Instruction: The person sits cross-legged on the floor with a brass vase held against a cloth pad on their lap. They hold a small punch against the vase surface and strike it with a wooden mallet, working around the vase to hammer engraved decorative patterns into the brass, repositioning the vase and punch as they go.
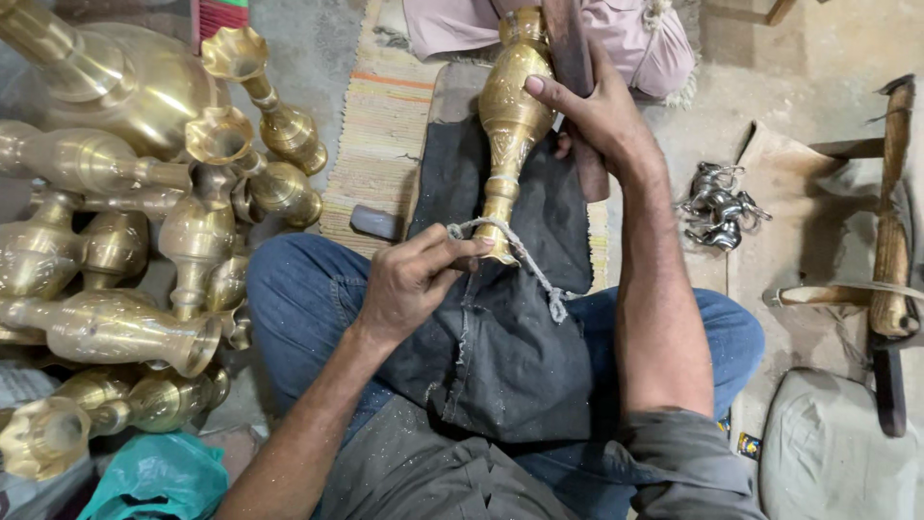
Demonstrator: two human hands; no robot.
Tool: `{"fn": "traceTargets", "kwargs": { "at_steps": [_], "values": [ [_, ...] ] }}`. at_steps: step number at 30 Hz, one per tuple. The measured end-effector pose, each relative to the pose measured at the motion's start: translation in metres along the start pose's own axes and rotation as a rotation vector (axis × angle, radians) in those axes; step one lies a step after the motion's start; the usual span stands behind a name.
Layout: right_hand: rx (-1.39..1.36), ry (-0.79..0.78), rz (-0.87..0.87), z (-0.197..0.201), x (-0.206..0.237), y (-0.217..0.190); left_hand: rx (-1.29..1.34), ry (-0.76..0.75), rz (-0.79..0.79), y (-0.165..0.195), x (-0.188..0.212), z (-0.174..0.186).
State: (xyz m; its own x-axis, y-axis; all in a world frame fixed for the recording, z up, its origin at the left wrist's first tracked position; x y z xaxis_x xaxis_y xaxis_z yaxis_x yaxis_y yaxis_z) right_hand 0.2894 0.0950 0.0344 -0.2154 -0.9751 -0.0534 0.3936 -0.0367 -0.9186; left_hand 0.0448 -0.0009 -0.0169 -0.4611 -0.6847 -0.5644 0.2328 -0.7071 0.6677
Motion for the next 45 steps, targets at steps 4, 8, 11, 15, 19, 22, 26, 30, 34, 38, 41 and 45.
{"fn": "traceTargets", "kwargs": {
  "at_steps": [4, 8, 11, 15, 19, 22, 26, 30, 34, 38, 41, 45],
  "values": [
    [0.001, -0.010, -0.059, -0.001, 0.005, 0.004, 0.159, -0.003, 0.031, -0.003, 0.000, -0.003],
    [-0.056, -0.056, -0.060, -0.006, 0.007, -0.005, 0.307, -0.022, 0.078, -0.016, -0.005, -0.011],
    [-0.087, -0.107, -0.078, -0.009, 0.005, -0.011, 0.439, -0.044, 0.064, -0.018, -0.015, -0.022],
    [-0.023, -0.179, -0.066, -0.013, 0.001, -0.023, 0.498, -0.090, 0.182, -0.013, -0.018, -0.043],
    [-0.044, -0.212, 0.077, -0.014, 0.007, -0.032, 0.536, -0.073, 0.145, -0.001, -0.003, -0.042],
    [-0.042, -0.161, 0.229, -0.013, 0.017, -0.038, 0.594, -0.050, 0.149, 0.002, 0.009, -0.033],
    [-0.086, -0.102, -0.081, -0.013, 0.019, -0.001, 0.380, -0.022, 0.291, 0.000, 0.024, -0.026],
    [0.107, -0.045, 0.187, -0.009, 0.010, -0.014, -0.105, 0.036, 0.291, 0.004, 0.025, -0.010],
    [0.064, -0.059, 0.151, -0.011, 0.006, -0.015, -0.273, -0.199, 0.422, -0.005, 0.028, -0.022],
    [-0.039, -0.087, 0.004, -0.015, 0.012, -0.018, -0.330, -0.089, 0.219, 0.016, 0.016, -0.026],
    [-0.098, -0.089, -0.071, -0.016, 0.016, -0.021, -0.326, -0.165, 0.271, 0.012, 0.012, -0.035],
    [-0.177, -0.084, -0.112, -0.019, 0.013, -0.016, -0.266, -0.307, 0.335, -0.008, 0.006, -0.025]
  ]
}}
Point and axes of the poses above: each hand's wrist, its own x-axis away from the middle knuckle, its own z-axis out of the back of the hand, y = z × x, the point moved 8 cm from there along -x, towards the middle knuckle, and after that the axes turned 3 degrees about y, right-handed, at the moved point
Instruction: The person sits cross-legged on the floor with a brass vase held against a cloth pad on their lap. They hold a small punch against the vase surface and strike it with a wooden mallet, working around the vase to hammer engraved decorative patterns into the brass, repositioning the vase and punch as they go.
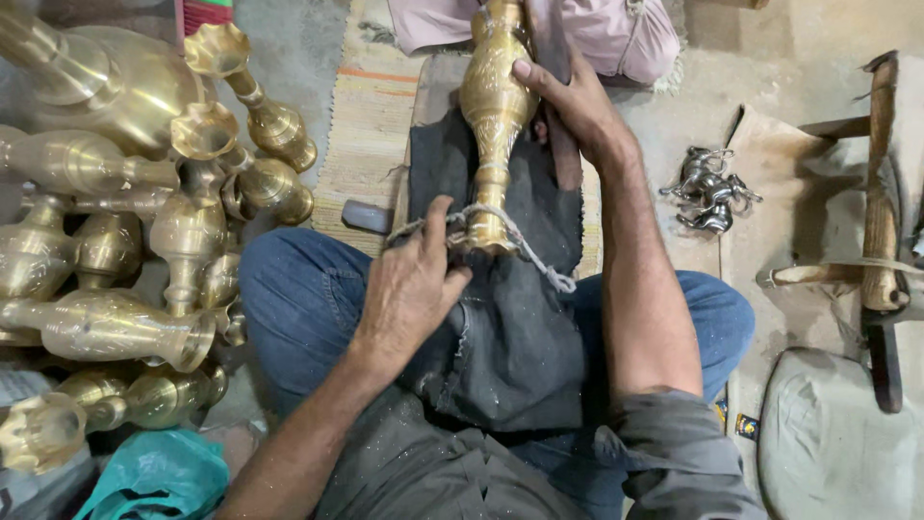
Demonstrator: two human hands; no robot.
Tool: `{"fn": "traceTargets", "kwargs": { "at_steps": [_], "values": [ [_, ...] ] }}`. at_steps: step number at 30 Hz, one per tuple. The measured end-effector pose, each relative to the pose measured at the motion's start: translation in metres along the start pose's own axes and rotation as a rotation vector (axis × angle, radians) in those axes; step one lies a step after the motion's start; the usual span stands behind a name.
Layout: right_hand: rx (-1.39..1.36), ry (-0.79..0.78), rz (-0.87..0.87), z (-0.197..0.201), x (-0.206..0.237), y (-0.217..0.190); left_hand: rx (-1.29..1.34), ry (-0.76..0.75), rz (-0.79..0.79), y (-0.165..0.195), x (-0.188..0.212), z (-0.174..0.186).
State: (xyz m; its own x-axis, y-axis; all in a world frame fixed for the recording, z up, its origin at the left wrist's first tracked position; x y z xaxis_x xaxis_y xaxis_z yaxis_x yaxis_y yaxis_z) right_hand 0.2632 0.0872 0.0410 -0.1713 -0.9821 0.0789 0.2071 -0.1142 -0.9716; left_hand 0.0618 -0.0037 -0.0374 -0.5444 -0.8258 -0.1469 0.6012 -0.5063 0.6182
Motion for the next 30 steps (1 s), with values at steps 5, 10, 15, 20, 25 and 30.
{"fn": "traceTargets", "kwargs": {
  "at_steps": [5, 10, 15, 20, 25, 30],
  "values": [
    [0.064, -0.026, 0.241, -0.004, 0.004, -0.008, 0.086, -0.005, 0.022, -0.013, 0.007, 0.005],
    [0.080, 0.024, 0.112, 0.002, 0.015, 0.014, 0.137, 0.160, -0.153, -0.003, 0.026, 0.006],
    [0.033, 0.035, 0.091, 0.000, 0.012, 0.019, 0.176, 0.025, -0.067, -0.019, 0.016, 0.010],
    [0.039, 0.048, 0.101, 0.004, 0.010, 0.021, 0.360, -0.208, 0.128, -0.047, 0.009, 0.027],
    [0.052, 0.024, 0.184, 0.000, 0.010, 0.010, 0.581, -0.359, -0.050, -0.036, -0.024, 0.020],
    [0.010, 0.056, 0.053, 0.000, 0.014, 0.014, 0.744, -0.086, -0.152, -0.015, -0.070, 0.037]
  ]
}}
Point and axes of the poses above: each hand's wrist, its own x-axis away from the middle knuckle, its own z-axis out of the back of the hand, y = z × x, the point moved 8 cm from there along -x, towards the middle knuckle, and after that the axes turned 3 degrees about y, right-handed, at the moved point
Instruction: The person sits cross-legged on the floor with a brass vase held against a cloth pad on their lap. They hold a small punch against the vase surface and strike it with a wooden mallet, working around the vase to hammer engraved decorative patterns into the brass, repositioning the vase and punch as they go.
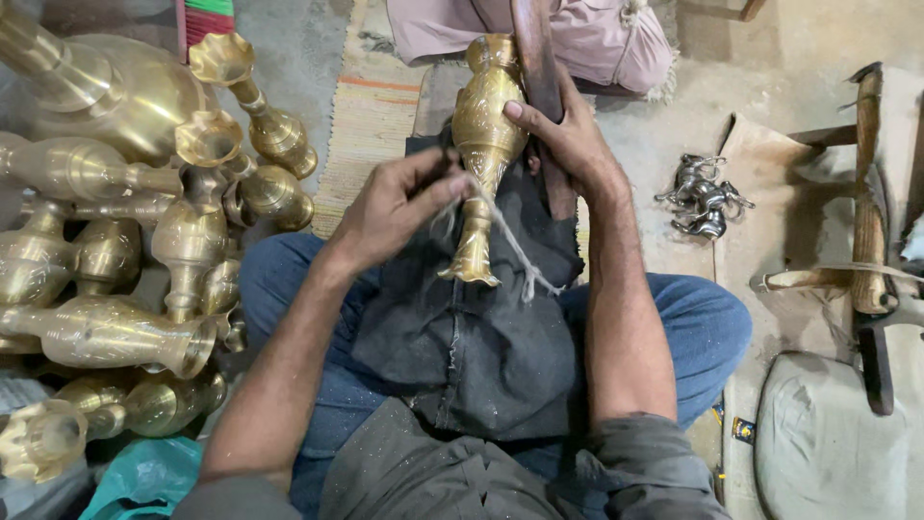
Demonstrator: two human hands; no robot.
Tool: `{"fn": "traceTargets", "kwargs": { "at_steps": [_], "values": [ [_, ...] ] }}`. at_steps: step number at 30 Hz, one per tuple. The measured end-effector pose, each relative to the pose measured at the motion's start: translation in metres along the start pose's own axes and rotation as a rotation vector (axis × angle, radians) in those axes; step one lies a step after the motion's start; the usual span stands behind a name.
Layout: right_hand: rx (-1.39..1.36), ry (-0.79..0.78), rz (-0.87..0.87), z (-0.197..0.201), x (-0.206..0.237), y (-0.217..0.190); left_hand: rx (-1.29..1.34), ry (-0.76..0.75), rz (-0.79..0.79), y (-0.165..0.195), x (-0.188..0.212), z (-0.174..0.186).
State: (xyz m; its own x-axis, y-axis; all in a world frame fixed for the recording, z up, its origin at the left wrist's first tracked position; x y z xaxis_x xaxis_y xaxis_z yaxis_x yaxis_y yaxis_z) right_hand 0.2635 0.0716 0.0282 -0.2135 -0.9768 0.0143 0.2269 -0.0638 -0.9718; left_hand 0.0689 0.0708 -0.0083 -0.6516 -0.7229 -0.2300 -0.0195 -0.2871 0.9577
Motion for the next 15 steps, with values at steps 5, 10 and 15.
{"fn": "traceTargets", "kwargs": {
  "at_steps": [5, 10, 15],
  "values": [
    [0.087, 0.247, 0.202, 0.030, 0.023, -0.014, -0.147, 0.380, -0.256, 0.023, -0.024, 0.017],
    [0.134, -0.043, 0.208, 0.005, 0.049, -0.020, -0.234, 0.427, -0.364, 0.020, -0.014, 0.016],
    [0.413, -0.016, 0.559, -0.011, 0.063, -0.052, -0.317, 0.298, -0.311, 0.006, 0.003, 0.016]
  ]
}}
Point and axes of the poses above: each hand's wrist, its own x-axis away from the middle knuckle, its own z-axis out of the back of the hand, y = z × x, the point moved 8 cm from there along -x, towards the middle knuckle, and after that the axes turned 3 degrees about y, right-handed, at the moved point
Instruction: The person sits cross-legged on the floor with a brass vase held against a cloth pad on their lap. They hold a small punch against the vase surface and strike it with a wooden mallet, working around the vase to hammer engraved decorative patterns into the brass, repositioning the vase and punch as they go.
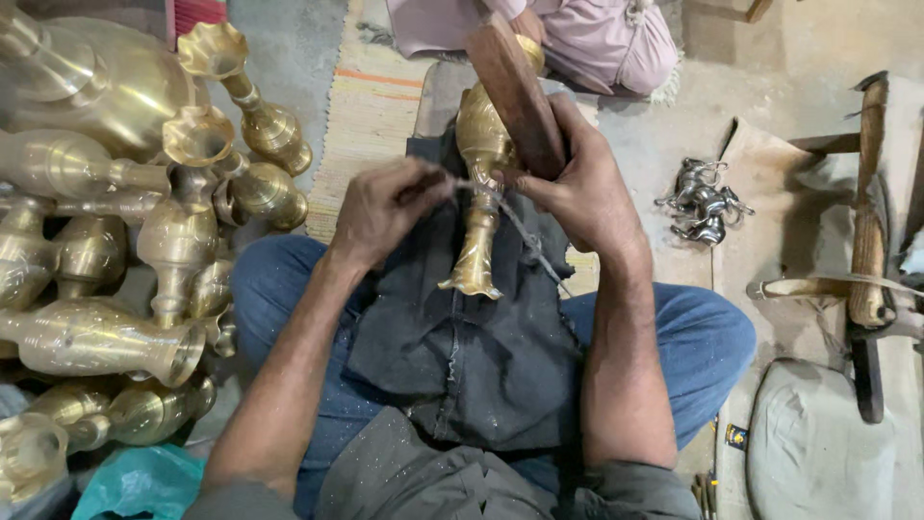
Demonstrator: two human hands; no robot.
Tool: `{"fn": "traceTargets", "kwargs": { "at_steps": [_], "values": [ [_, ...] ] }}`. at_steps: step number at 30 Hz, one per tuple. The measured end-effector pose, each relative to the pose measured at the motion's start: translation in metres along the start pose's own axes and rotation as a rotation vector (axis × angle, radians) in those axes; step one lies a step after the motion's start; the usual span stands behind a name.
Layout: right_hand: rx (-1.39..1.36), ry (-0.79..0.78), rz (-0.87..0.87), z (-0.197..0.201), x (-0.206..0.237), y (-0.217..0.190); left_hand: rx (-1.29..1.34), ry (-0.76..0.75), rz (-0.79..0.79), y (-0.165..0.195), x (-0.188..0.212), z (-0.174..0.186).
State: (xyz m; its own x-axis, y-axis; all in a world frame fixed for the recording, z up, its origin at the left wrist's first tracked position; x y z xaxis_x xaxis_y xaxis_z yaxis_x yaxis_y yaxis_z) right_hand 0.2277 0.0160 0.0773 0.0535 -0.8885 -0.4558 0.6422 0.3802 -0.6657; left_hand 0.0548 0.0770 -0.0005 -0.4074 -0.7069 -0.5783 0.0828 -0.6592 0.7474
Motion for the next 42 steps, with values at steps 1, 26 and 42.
{"fn": "traceTargets", "kwargs": {
  "at_steps": [1, 26, 42],
  "values": [
    [-0.005, 0.017, -0.192, 0.003, 0.001, 0.014, 0.073, -0.015, -0.016, 0.003, 0.007, 0.000],
    [-0.053, 0.261, -0.792, -0.006, 0.218, 0.060, 0.748, 0.060, 0.783, 0.010, 0.076, 0.002],
    [0.116, 0.142, -0.527, 0.009, 0.150, 0.026, 0.373, -0.483, 0.651, 0.046, 0.045, -0.029]
  ]
}}
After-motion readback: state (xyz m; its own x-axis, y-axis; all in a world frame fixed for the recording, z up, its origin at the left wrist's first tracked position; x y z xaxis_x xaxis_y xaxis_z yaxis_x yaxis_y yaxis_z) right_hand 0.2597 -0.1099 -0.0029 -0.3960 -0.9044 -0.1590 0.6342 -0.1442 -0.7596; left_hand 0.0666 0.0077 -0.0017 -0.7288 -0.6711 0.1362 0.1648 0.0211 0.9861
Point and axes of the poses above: each hand's wrist, its own x-axis away from the middle knuckle, its own z-axis out of the back of the hand, y = z × x, the point moved 8 cm from there along -x, towards the middle knuckle, and after that the axes turned 3 degrees about y, right-handed, at the moved point
